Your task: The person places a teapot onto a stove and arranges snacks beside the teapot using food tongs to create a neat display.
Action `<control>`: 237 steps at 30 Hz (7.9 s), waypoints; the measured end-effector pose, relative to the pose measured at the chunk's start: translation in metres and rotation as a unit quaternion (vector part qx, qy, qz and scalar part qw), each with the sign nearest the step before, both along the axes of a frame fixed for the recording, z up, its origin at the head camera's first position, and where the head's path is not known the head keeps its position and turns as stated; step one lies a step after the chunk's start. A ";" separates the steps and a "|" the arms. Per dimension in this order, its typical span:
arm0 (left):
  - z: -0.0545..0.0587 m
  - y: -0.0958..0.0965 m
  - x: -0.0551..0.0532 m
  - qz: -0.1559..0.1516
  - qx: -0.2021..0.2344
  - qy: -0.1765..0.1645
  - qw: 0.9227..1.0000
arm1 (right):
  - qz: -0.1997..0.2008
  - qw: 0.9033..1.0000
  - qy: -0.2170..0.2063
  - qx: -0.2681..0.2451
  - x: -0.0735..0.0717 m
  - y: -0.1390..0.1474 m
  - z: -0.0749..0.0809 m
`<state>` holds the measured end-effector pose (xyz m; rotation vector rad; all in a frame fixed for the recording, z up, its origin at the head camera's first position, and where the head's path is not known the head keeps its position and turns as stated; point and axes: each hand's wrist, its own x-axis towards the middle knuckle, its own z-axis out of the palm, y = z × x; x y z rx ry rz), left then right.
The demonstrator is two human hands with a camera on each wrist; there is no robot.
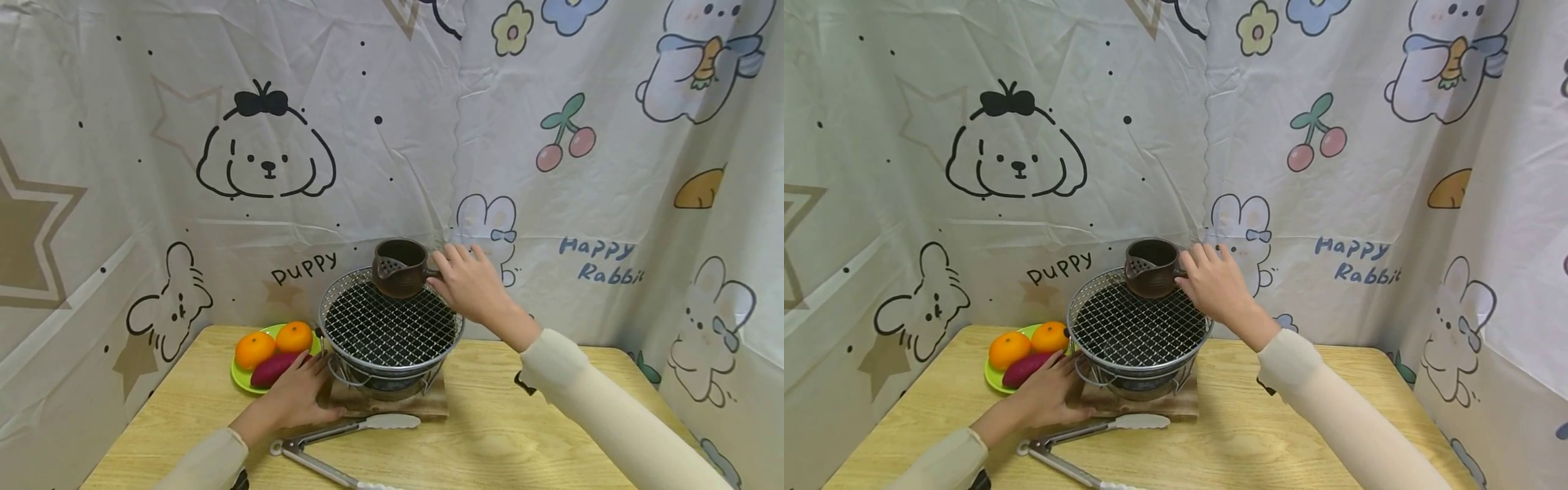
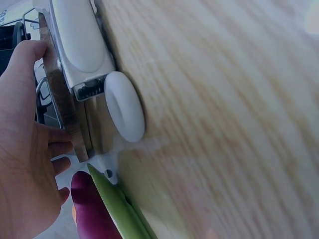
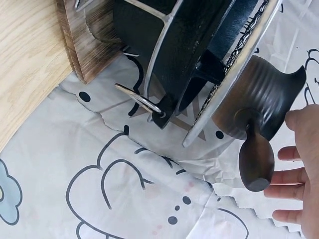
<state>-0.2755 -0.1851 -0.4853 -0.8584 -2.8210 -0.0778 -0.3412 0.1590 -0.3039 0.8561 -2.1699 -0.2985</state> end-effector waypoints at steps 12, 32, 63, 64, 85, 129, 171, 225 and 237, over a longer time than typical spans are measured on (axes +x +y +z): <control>-0.001 0.000 -0.001 -0.001 -0.001 0.000 1.000 | 0.035 0.999 0.006 -0.028 0.019 0.010 -0.004; 0.002 0.001 -0.003 0.012 -0.007 -0.022 1.000 | 0.093 0.993 0.015 -0.074 0.038 0.022 -0.018; -0.001 0.002 -0.001 0.015 -0.001 -0.028 0.999 | 0.123 0.989 0.000 -0.083 0.054 0.034 -0.052; -0.001 0.001 0.000 0.014 -0.001 -0.026 1.000 | 0.123 0.989 -0.001 -0.082 0.055 0.033 -0.053; -0.002 -0.003 0.006 0.005 0.001 0.016 1.000 | 0.191 0.979 0.011 -0.063 0.070 0.030 -0.086; 0.008 -0.002 0.032 -0.096 0.052 0.107 0.988 | 0.309 0.949 0.053 0.037 0.077 0.064 -0.122; 0.005 0.026 0.048 -0.153 0.003 0.137 0.979 | -0.009 0.986 -0.149 0.079 0.075 0.040 -0.171; 0.000 0.023 0.061 -0.176 -0.055 0.138 0.973 | 0.003 0.929 -0.367 0.044 0.042 0.047 -0.168; 0.000 0.033 0.058 -0.188 -0.072 0.154 0.967 | 0.010 0.935 -0.348 0.074 0.039 0.050 -0.166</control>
